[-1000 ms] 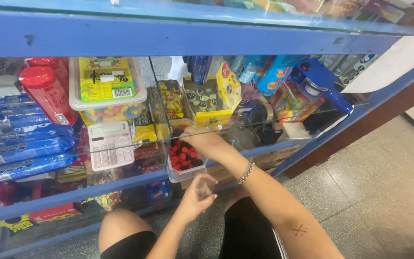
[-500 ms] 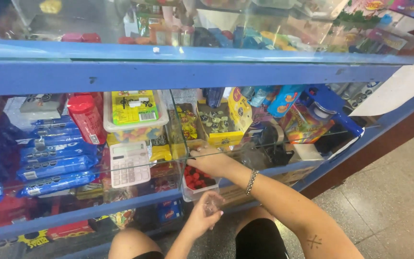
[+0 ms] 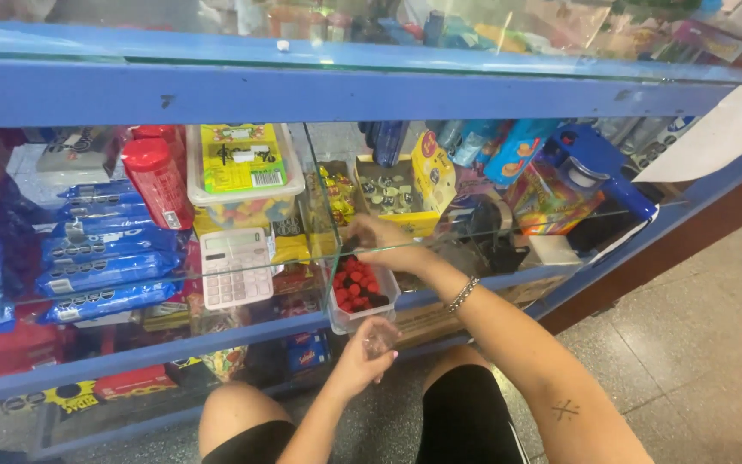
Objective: The person takes a plastic container of red and black candies from a display shelf, opens it, and places several candies into small clear plastic bags. The person seals the bags and places them on the shelf.
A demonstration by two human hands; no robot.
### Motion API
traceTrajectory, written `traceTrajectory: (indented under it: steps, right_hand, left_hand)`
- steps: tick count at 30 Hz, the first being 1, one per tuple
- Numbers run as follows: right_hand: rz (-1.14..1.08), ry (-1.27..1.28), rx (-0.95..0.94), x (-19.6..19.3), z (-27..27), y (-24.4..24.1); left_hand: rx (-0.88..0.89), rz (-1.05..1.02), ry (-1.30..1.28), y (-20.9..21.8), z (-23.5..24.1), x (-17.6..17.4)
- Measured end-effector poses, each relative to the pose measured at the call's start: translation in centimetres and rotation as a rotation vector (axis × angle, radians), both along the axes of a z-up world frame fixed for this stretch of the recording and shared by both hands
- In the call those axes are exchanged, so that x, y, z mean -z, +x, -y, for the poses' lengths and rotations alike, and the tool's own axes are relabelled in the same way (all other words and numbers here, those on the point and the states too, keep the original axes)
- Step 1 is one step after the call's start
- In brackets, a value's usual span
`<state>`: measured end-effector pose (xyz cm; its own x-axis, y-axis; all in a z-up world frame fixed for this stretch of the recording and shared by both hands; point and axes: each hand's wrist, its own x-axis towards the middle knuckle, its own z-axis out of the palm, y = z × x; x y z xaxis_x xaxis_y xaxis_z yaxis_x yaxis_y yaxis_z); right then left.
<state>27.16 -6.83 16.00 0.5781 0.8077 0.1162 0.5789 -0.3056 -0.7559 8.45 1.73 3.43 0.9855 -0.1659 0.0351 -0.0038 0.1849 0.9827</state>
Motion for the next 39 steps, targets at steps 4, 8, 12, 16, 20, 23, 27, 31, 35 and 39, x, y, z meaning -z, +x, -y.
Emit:
traceTrajectory:
  steps: [4,8,12,16,20,23,27,31,35,39]
  right_hand:
    - [-0.387,0.142,0.367,1.0,0.7,-0.3]
    - [-0.614,0.309,0.339,3.3,1.7,-0.3]
    - [-0.549,0.457,0.296,4.5,2.4,-0.5]
    - [-0.529,0.475,0.275,1.7,3.9,-3.7]
    - [-0.435,0.348,0.205,0.5,6.4,-7.1]
    - [-0.196,0.183,0.140,-1.3,7.6,-10.1]
    - [0.267,-0.050,-0.011,-2.4,8.4,-11.7]
    - [0.372,-0.193,-0.093,-3.3,7.8,-13.3]
    - [0.593,-0.338,-0.197,-2.8,7.9,-13.1]
    - [0.729,-0.362,-0.252,-3.2,7.9,-13.3]
  left_hand:
    - [-0.004,-0.022,0.022,0.2,0.2,0.1]
    - [0.008,-0.013,-0.053,0.3,0.3,0.2]
    - [-0.016,0.051,-0.185,1.3,1.0,3.0]
    - [-0.016,0.047,-0.193,1.1,0.8,2.8]
    - [-0.041,0.089,-0.199,1.8,0.8,4.9]
    - [-0.041,0.068,-0.204,1.7,0.8,5.3]
    - [0.034,0.065,-0.278,2.4,1.4,7.1]
    - [0.060,0.124,-0.267,2.0,1.2,5.1]
    - [0.067,0.044,-0.088,1.8,1.0,4.9]
    - [0.123,0.004,-0.156,0.1,0.7,0.8]
